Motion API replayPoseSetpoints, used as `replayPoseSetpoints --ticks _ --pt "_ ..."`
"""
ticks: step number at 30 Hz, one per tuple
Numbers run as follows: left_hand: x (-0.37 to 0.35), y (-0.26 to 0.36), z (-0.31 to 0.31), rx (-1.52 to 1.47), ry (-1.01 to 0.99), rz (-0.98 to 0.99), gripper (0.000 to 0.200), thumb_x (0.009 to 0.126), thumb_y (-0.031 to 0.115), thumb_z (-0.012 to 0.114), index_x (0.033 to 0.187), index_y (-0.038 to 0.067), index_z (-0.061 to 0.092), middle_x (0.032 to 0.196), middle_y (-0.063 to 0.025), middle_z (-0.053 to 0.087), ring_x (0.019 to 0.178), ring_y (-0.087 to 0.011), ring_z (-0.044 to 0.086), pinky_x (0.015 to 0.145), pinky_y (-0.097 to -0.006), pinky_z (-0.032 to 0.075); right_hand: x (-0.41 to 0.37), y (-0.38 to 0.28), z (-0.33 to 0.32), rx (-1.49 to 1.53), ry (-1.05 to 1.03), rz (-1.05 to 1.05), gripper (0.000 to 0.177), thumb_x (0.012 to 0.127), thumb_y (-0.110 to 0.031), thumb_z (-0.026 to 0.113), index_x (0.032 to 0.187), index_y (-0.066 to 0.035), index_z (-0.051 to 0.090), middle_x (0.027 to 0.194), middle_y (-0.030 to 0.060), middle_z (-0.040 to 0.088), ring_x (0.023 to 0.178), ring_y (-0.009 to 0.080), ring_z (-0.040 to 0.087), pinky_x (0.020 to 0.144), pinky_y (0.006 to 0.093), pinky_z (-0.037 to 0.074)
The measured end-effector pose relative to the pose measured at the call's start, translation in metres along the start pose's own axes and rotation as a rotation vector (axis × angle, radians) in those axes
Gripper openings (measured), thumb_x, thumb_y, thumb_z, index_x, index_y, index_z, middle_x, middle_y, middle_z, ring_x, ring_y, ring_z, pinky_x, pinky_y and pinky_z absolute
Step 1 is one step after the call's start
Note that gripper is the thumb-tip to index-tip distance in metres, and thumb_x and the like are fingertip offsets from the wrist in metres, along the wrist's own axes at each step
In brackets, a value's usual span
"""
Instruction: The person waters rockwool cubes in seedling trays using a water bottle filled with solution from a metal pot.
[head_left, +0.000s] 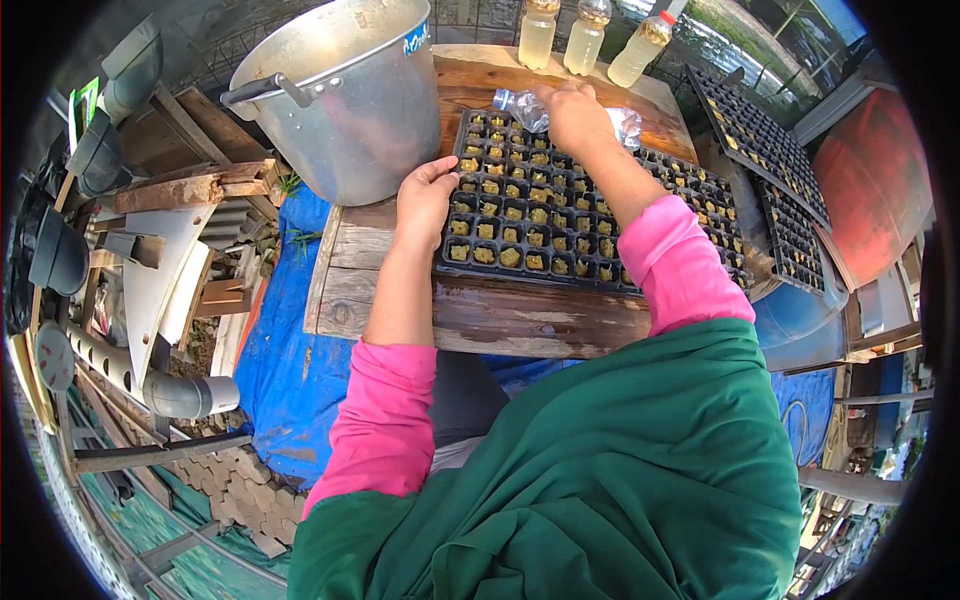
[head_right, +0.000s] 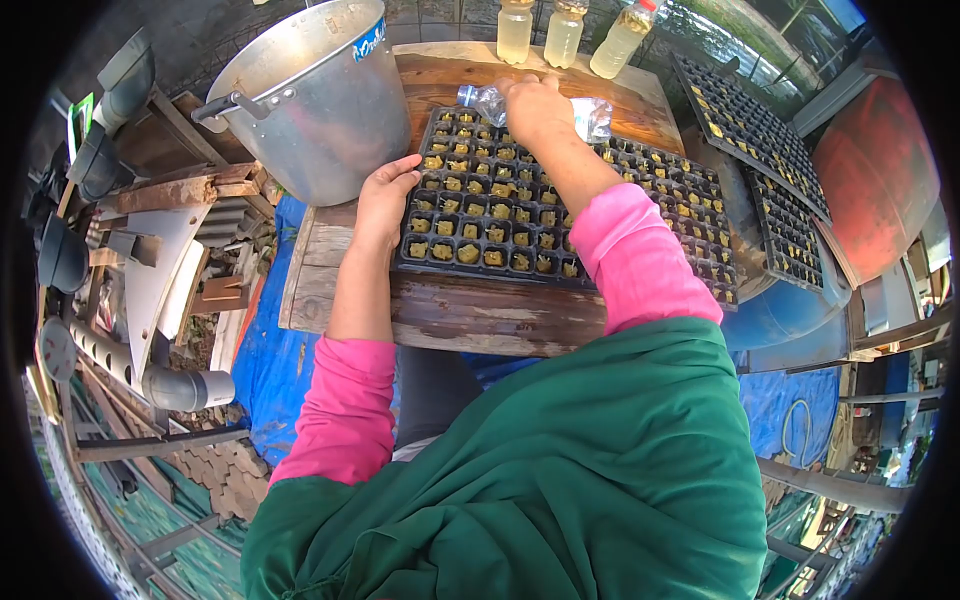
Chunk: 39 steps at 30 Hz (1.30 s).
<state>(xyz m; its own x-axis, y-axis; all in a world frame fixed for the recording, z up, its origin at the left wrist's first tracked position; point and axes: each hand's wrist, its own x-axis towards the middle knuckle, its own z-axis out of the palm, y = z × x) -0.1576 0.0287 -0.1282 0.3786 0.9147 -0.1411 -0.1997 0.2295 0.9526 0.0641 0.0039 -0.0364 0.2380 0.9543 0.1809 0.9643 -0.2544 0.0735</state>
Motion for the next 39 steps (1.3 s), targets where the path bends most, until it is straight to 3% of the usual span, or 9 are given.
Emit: replayPoseSetpoints --ticks 15,17,20,22,30,32,39 --pt "-0.001 0.001 0.001 -0.005 0.003 -0.004 0.033 0.095 0.002 0.054 0.127 -0.006 0.057 0.111 -0.0146 0.067 0.092 -0.017 0.066 0.079 -0.029 0.055 0.001 -0.007 -0.004 -0.049 0.015 -0.015 0.041 0.091 -0.008 0.051 0.129 -0.022 0.059 0.125 0.0127 0.059 0.123 0.0365 0.051 0.093 0.0453 0.053" --pt "0.0 0.0 0.0 -0.001 0.001 0.001 0.033 0.095 0.002 0.054 0.127 -0.006 0.057 0.111 -0.0145 0.067 0.092 -0.0169 0.066 0.079 -0.0289 0.055 -0.001 -0.009 -0.007 -0.039 0.014 -0.02 0.056 0.084 0.002 0.051 0.135 -0.02 0.056 0.122 0.0162 0.061 0.119 0.0383 0.053 0.095 0.0442 0.052" --pt "0.0 0.001 0.0 0.017 -0.01 0.003 0.033 0.095 0.002 0.054 0.127 -0.005 0.057 0.111 -0.0141 0.067 0.093 -0.0165 0.066 0.079 -0.0289 0.055 -0.001 -0.011 -0.007 -0.048 0.031 -0.025 0.055 0.083 0.002 0.052 0.133 -0.02 0.057 0.122 0.0158 0.061 0.118 0.0384 0.053 0.094 0.0441 0.052" --pt "-0.002 0.002 0.001 -0.01 -0.008 -0.016 0.035 0.094 0.005 0.058 0.127 -0.005 0.059 0.115 -0.0141 0.067 0.098 -0.0158 0.064 0.087 -0.0277 0.05 -0.001 -0.012 -0.007 -0.048 0.03 -0.024 0.055 0.083 0.002 0.052 0.133 -0.02 0.057 0.121 0.0155 0.062 0.118 0.0384 0.053 0.094 0.044 0.052" --pt "0.0 0.001 0.001 -0.007 -0.01 -0.004 0.036 0.094 0.006 0.059 0.129 -0.004 0.059 0.116 -0.0139 0.067 0.1 -0.0163 0.064 0.088 -0.0282 0.05 0.0 -0.013 -0.002 -0.056 0.03 -0.035 0.056 0.083 0.002 0.052 0.134 -0.021 0.057 0.122 0.0151 0.062 0.118 0.0387 0.053 0.095 0.0437 0.052" --pt "0.0 0.001 0.001 0.0 -0.009 0.001 0.037 0.094 0.006 0.059 0.129 -0.004 0.059 0.117 -0.014 0.067 0.101 -0.0163 0.064 0.088 -0.0283 0.05 0.001 -0.012 0.002 -0.05 0.018 -0.014 0.04 0.091 -0.008 0.053 0.128 -0.023 0.06 0.124 0.0123 0.06 0.124 0.0363 0.051 0.095 0.0453 0.053" --pt "-0.003 0.004 0.003 -0.04 -0.011 -0.022 0.037 0.094 0.007 0.06 0.129 -0.005 0.058 0.118 -0.0146 0.066 0.102 -0.0171 0.063 0.089 -0.0289 0.05 0.001 -0.012 -0.002 -0.074 -0.022 -0.002 0.039 0.09 -0.009 0.055 0.127 -0.021 0.06 0.125 0.0127 0.059 0.123 0.0364 0.052 0.094 0.0455 0.053"
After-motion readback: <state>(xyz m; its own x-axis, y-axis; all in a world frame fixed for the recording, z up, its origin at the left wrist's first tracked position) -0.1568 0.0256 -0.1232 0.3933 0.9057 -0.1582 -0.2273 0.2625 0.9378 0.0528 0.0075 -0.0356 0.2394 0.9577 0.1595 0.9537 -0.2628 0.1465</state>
